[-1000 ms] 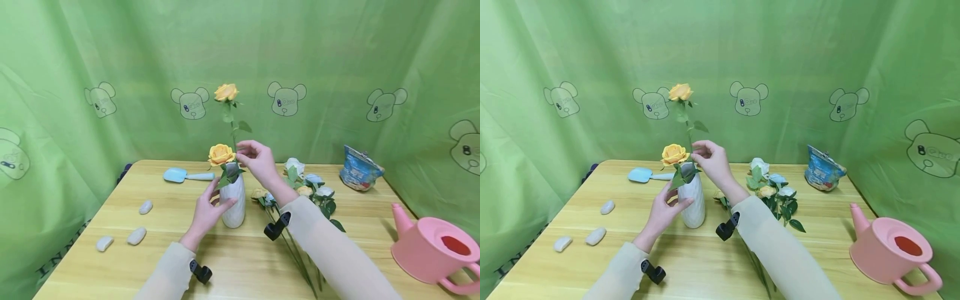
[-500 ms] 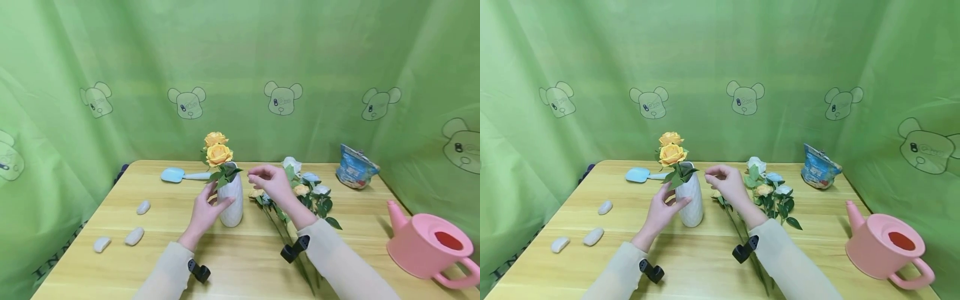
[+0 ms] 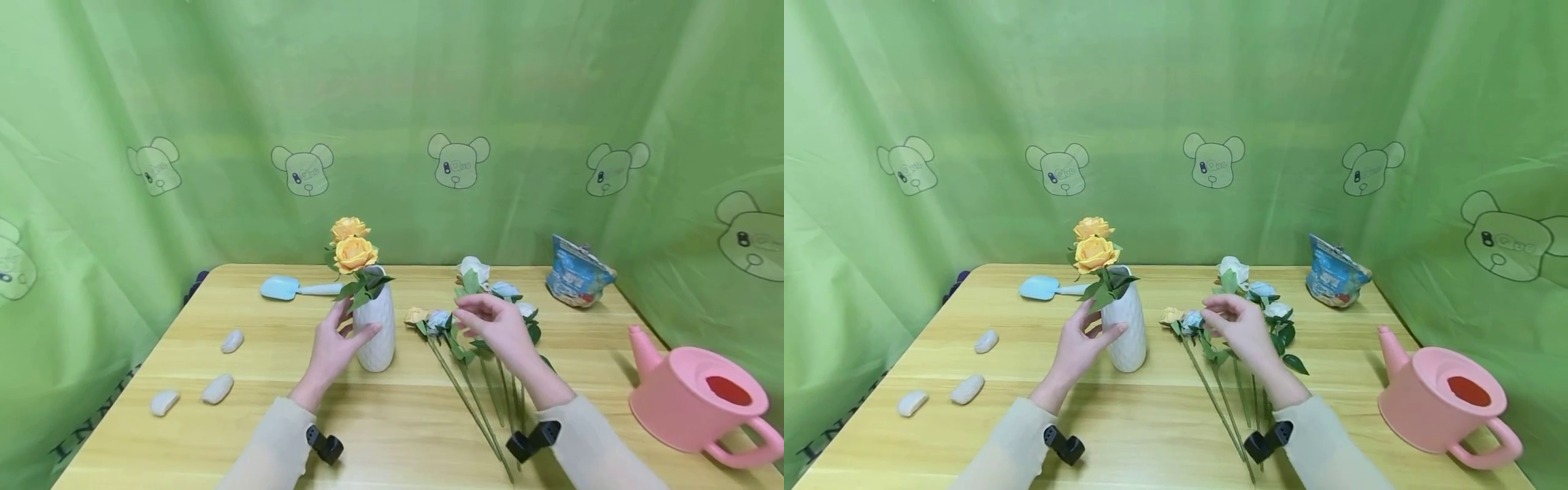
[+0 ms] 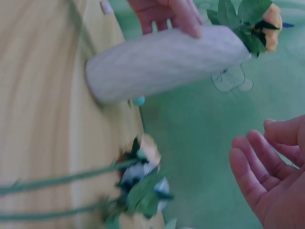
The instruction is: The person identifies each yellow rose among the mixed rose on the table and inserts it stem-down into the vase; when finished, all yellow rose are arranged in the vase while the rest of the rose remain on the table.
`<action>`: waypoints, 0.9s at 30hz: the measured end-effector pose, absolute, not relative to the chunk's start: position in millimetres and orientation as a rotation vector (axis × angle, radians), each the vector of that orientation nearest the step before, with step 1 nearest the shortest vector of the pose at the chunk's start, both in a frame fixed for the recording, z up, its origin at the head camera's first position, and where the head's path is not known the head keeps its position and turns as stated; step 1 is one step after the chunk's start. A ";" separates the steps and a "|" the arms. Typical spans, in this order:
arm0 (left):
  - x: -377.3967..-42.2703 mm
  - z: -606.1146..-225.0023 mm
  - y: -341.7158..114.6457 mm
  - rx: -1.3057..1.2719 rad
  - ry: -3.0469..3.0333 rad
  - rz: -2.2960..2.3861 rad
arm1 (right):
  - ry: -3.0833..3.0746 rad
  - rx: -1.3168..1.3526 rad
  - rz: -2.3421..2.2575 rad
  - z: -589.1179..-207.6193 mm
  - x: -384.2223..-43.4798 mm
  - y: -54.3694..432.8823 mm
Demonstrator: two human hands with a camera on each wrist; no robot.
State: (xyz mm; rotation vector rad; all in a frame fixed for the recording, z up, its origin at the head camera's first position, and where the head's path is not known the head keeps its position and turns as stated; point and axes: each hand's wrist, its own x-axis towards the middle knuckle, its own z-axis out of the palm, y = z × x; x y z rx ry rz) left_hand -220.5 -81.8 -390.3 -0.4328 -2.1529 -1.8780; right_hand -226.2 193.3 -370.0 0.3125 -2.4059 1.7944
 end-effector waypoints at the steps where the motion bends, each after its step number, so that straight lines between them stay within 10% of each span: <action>1: -220.5 -390.4 -81.6 -0.431 -2.152 -1.882 | -2.407 0.299 1.787 -373.0 -224.1 198.2; 27: -238.8 -418.9 -83.3 -0.415 -2.126 -1.872 | -2.521 -0.151 1.874 -429.6 -191.3 261.8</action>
